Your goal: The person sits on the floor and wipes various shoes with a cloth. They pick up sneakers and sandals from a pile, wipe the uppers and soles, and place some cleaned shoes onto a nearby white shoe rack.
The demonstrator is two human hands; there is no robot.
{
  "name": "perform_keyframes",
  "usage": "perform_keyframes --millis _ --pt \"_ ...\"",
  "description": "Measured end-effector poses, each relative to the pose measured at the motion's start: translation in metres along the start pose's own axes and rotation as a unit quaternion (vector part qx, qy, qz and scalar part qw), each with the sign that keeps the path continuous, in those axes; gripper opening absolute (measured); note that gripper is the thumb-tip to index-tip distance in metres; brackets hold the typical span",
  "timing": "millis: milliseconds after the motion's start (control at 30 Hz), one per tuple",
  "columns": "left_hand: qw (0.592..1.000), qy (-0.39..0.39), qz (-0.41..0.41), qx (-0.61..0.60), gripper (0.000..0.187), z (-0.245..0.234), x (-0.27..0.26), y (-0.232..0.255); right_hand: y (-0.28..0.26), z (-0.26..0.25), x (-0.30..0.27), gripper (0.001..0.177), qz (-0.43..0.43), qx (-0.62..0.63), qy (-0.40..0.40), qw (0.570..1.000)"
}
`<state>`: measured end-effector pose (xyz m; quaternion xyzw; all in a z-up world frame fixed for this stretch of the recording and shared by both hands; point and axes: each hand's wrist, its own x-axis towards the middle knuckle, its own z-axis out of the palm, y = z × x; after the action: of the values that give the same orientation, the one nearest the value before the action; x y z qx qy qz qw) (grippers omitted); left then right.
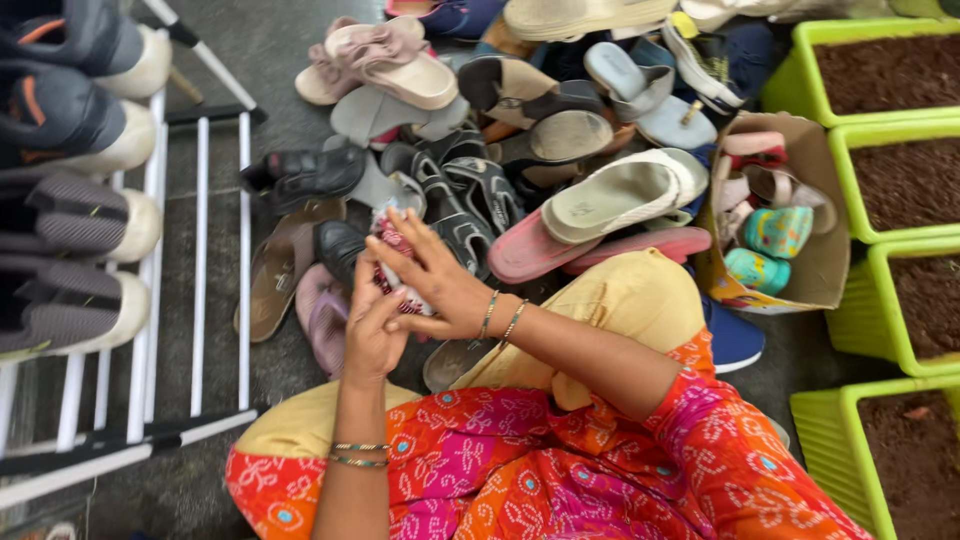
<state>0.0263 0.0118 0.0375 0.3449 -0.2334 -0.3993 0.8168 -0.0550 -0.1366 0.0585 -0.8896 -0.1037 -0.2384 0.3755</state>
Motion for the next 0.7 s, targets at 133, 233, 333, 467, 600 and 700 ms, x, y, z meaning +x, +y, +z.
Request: perform_keyframes --millis 133,233,333,467,600,700 --pt "1.000 -0.006 0.013 0.009 0.094 0.010 0.003 0.013 0.003 0.001 -0.002 0.083 0.000 0.023 -0.001 1.000" --pt "1.000 -0.012 0.014 0.024 0.093 0.017 0.004 0.016 0.011 0.003 0.001 0.082 0.015 -0.005 -0.001 1.000" --pt "0.997 -0.014 0.047 0.058 0.091 0.022 0.005 0.011 0.020 0.003 0.002 0.087 0.026 -0.016 -0.014 0.999" --pt "0.994 0.005 0.100 0.043 0.087 0.020 0.009 0.006 0.028 -0.001 0.001 0.082 0.037 -0.026 0.027 0.999" --pt "0.987 0.041 0.139 0.063 0.071 0.010 0.008 0.006 0.030 -0.003 0.001 0.074 0.056 -0.030 0.060 0.996" --pt "0.979 0.096 0.142 0.111 0.048 -0.002 0.009 0.001 0.030 -0.006 0.001 0.069 0.046 -0.042 0.082 0.995"
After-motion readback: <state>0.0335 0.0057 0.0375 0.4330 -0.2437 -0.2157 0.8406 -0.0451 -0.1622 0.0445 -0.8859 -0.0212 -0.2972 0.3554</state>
